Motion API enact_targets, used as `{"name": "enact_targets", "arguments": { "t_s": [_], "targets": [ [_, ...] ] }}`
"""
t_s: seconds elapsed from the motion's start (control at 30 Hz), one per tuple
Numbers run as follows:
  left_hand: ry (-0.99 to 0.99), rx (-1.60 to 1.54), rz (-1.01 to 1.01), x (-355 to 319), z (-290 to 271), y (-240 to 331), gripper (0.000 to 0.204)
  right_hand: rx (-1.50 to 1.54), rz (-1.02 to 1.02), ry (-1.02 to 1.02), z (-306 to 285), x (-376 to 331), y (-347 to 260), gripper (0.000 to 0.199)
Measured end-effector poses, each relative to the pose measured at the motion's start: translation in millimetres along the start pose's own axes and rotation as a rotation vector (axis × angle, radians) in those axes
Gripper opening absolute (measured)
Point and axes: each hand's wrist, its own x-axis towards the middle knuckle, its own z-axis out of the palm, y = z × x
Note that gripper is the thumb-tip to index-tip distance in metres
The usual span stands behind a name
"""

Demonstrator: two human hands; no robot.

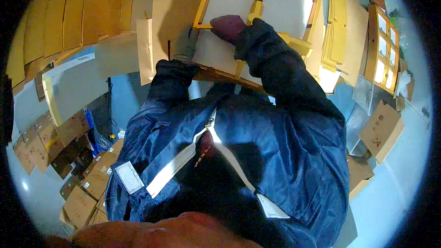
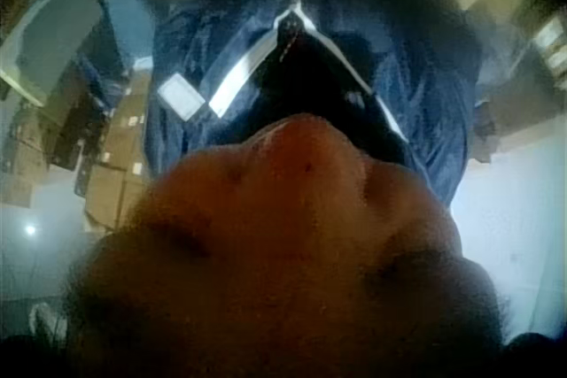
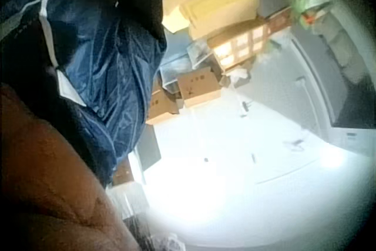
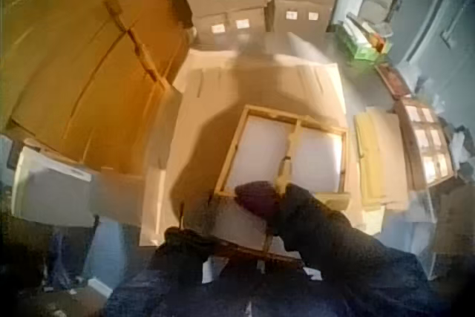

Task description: The person assembles a cardboard box by folding its flaps and inserting yellow plastic dividers. They place a white foam sheet inside the box and secure the dividers to create compartments. The person repeats the process with another box, folding and inserting components.

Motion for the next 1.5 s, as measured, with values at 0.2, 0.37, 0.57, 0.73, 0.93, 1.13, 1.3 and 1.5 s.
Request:
{"name": "enact_targets", "arguments": {
  "t_s": [0.2, 0.37, 0.57, 0.73, 0.93, 1.13, 1.3, 1.5],
  "targets": [
    [0.132, 0.036, 0.027, -9.2, 15.0, -2.6, 0.043, -0.038, -0.028, 0.110, 9.4, 1.2, 3.9, 0.024],
    [0.153, 0.112, 0.079, -11.8, 18.8, 0.1, 0.039, -0.086, 0.049, 0.169, 22.8, -4.2, -1.4, 0.017],
    [0.231, 0.048, 0.137, -15.0, 22.3, 2.8, 0.040, -0.115, -0.002, 0.195, 27.4, -6.7, -4.7, 0.012],
    [0.080, 0.098, 0.011, -13.9, 23.6, 4.9, 0.032, -0.048, 0.047, 0.152, 30.5, 1.2, -9.2, 0.014],
    [0.080, 0.043, -0.033, -18.0, 19.9, 5.8, 0.033, 0.006, 0.089, 0.155, 27.2, 5.0, -17.0, 0.027],
    [0.159, 0.032, 0.097, -17.1, 0.5, 8.5, 0.038, -0.105, 0.012, 0.324, -31.2, -31.1, -28.7, 0.055],
    [0.231, 0.071, 0.396, -44.2, -15.0, 40.6, 0.027, -0.175, 0.322, -0.029, -54.2, -110.3, -5.9, 0.051],
    [-0.314, 0.155, 0.006, -70.6, 38.6, 114.4, 0.038, 0.016, 0.068, -0.020, -8.1, -110.8, 19.6, 0.026]
  ]
}}
